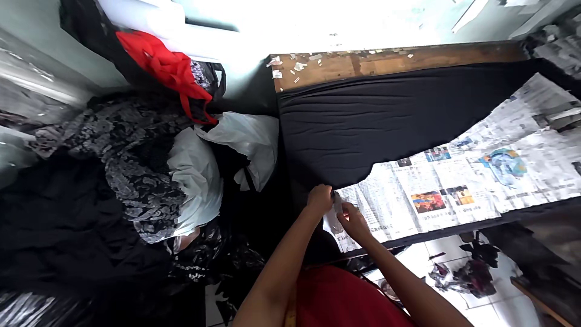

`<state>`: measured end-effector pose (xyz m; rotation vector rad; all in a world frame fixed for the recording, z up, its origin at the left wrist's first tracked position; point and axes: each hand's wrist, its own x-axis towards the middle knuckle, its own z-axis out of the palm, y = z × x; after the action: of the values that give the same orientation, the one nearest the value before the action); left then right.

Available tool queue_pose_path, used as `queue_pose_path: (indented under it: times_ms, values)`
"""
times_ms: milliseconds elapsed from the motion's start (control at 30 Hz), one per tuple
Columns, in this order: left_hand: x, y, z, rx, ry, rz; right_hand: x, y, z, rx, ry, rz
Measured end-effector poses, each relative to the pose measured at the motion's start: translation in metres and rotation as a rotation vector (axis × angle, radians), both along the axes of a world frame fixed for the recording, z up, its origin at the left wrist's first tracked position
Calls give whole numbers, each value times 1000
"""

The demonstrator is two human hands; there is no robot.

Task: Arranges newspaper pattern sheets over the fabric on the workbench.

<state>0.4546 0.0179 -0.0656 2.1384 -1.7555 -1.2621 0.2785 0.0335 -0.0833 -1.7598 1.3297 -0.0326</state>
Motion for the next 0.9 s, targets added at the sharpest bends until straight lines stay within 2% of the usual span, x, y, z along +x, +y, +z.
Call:
queue_pose_path:
  times_ms: [300, 667, 833, 900]
  values:
    - [9, 1, 0, -19, 52, 26, 16, -2, 8, 20, 145, 54]
    - [12, 4, -5, -35, 47, 40, 20, 1, 10, -3, 196, 107]
    - [9, 13, -2, -75, -15, 49, 18, 0, 5, -9, 127, 131]
    - [7, 27, -7, -180, -93, 43, 18, -1, 7, 0, 121, 129]
